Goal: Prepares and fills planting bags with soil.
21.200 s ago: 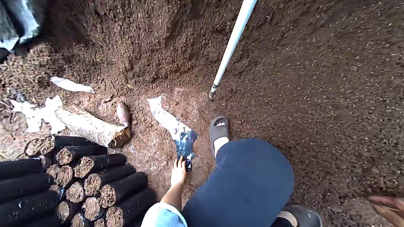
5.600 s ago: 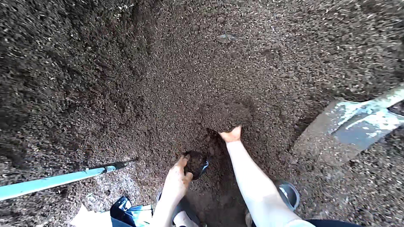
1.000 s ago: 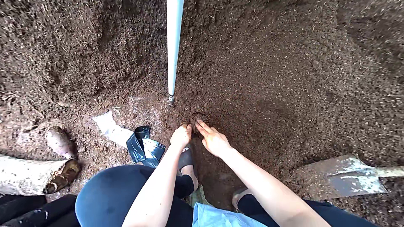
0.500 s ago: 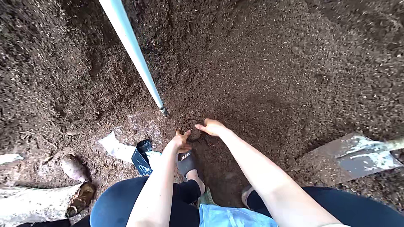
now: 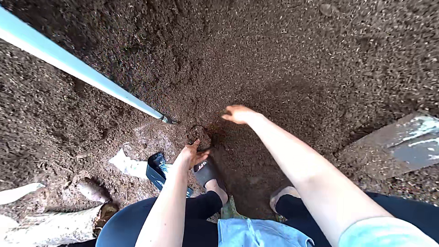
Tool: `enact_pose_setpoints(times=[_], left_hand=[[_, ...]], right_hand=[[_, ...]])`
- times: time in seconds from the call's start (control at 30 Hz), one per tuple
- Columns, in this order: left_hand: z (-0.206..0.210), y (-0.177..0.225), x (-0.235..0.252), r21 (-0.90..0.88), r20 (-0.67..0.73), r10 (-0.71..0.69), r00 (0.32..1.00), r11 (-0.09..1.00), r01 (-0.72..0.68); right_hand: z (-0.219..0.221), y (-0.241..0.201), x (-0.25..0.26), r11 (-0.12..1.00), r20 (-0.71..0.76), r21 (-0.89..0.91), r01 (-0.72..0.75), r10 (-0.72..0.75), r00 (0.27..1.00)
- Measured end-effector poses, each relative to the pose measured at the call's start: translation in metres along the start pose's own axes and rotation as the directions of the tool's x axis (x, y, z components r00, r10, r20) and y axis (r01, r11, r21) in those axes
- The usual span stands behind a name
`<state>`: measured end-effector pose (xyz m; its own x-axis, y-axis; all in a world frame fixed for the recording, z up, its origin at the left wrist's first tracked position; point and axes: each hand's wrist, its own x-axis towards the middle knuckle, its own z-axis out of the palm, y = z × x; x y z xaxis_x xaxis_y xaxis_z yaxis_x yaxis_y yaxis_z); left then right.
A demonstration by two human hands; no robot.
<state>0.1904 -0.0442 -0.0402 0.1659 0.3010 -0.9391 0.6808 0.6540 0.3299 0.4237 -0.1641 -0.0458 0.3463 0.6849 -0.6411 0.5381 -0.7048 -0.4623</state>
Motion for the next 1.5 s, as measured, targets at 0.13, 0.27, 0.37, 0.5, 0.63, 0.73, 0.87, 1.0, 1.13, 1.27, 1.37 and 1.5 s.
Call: enact_pose_setpoints(times=[0.13,0.27,0.37,0.5,0.63,0.73,0.87,1.0,1.13,1.27,1.37,1.5], left_hand=[[0.008,0.01,0.0,-0.035,-0.097,0.017,0.995,0.999,-0.02],[0.008,0.006,-0.002,0.05,-0.116,0.068,0.991,0.997,-0.063],[-0.001,0.004,-0.018,0.089,-0.106,0.103,0.989,0.992,-0.094],[-0.013,-0.011,-0.017,0.301,-0.107,0.215,0.971,0.938,-0.174],[-0.017,-0.018,-0.007,0.658,-0.02,0.399,0.917,0.695,-0.289],[-0.019,-0.018,-0.013,0.7,0.011,0.458,0.889,0.631,-0.334],[-0.019,-0.018,-0.015,0.668,0.008,0.474,0.88,0.652,-0.358],[-0.02,-0.013,-0.018,0.625,-0.007,0.425,0.905,0.709,-0.328],[-0.018,-0.011,-0.017,0.645,0.031,0.451,0.892,0.672,-0.363],[-0.02,-0.015,-0.016,0.624,-0.007,0.478,0.878,0.688,-0.37],[-0.026,-0.016,-0.011,0.592,-0.018,0.407,0.913,0.741,-0.319],[-0.03,-0.012,-0.006,0.64,0.13,0.432,0.892,0.651,-0.409]], right_hand=[[0.06,0.074,0.013,0.977,-0.051,-0.106,-0.185,0.181,0.982],[0.083,0.082,0.016,0.97,0.042,-0.177,-0.164,0.174,0.984],[0.053,0.048,0.008,0.981,0.084,-0.181,-0.063,0.079,0.993],[0.025,-0.044,-0.022,0.945,0.001,-0.218,0.244,-0.25,0.968],[0.033,-0.125,-0.04,0.898,0.01,-0.222,0.379,-0.387,0.922],[0.059,-0.136,-0.034,0.905,-0.026,-0.213,0.368,-0.382,0.924],[0.08,-0.122,-0.033,0.915,-0.122,-0.192,0.355,-0.381,0.917],[0.075,-0.106,-0.051,0.928,-0.206,-0.084,0.364,-0.374,0.904],[0.107,-0.089,-0.042,0.916,-0.369,-0.175,0.362,-0.402,0.838],[0.097,-0.09,-0.043,0.915,-0.285,-0.181,0.362,-0.401,0.871],[0.087,-0.075,-0.061,0.899,-0.35,-0.258,0.354,-0.428,0.833],[0.101,-0.073,-0.077,0.907,-0.16,-0.353,0.228,-0.298,0.941]])
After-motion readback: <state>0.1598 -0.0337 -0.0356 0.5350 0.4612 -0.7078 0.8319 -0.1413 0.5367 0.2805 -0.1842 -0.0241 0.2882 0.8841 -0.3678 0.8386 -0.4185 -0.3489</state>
